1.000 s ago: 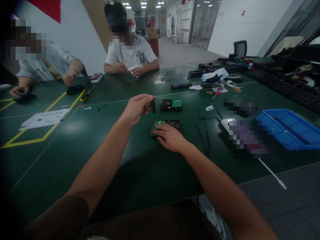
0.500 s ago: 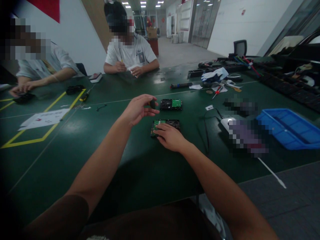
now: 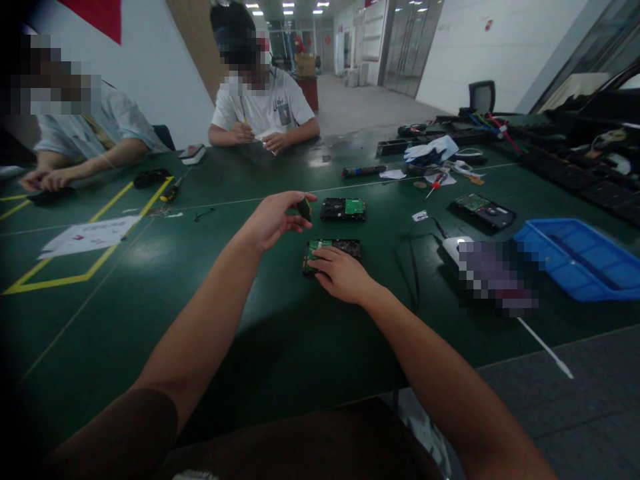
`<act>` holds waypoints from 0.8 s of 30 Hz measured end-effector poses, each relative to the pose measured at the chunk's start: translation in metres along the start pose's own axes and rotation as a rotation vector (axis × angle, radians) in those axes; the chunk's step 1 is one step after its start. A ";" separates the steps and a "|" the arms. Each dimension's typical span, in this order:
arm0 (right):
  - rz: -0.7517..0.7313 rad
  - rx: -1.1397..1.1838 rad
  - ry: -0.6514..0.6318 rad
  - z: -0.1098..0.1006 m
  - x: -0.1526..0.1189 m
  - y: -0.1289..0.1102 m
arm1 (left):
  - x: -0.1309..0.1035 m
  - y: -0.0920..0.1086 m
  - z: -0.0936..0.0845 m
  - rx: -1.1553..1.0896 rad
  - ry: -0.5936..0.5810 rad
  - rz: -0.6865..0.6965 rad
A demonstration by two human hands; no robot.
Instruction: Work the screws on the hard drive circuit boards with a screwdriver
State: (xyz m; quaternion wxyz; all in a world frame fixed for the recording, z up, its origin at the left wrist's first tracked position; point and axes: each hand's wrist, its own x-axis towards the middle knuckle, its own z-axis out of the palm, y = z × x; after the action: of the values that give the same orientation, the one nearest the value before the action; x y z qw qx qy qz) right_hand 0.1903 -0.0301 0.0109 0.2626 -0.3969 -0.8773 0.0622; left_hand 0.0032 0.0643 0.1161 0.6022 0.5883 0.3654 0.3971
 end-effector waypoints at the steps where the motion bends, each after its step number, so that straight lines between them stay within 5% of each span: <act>1: -0.001 0.000 0.000 0.000 0.000 0.000 | 0.000 0.000 0.000 -0.003 -0.002 0.002; 15: -0.004 -0.003 0.001 0.000 0.000 0.000 | 0.005 -0.007 0.002 -0.159 -0.063 -0.052; 24: 0.001 0.000 0.007 0.003 0.000 0.002 | 0.001 -0.005 0.005 -0.066 -0.029 -0.026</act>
State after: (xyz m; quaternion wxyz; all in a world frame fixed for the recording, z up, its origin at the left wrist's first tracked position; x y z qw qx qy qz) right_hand 0.1902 -0.0289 0.0082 0.2656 -0.3976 -0.8762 0.0612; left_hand 0.0085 0.0633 0.1113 0.6314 0.5693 0.3509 0.3925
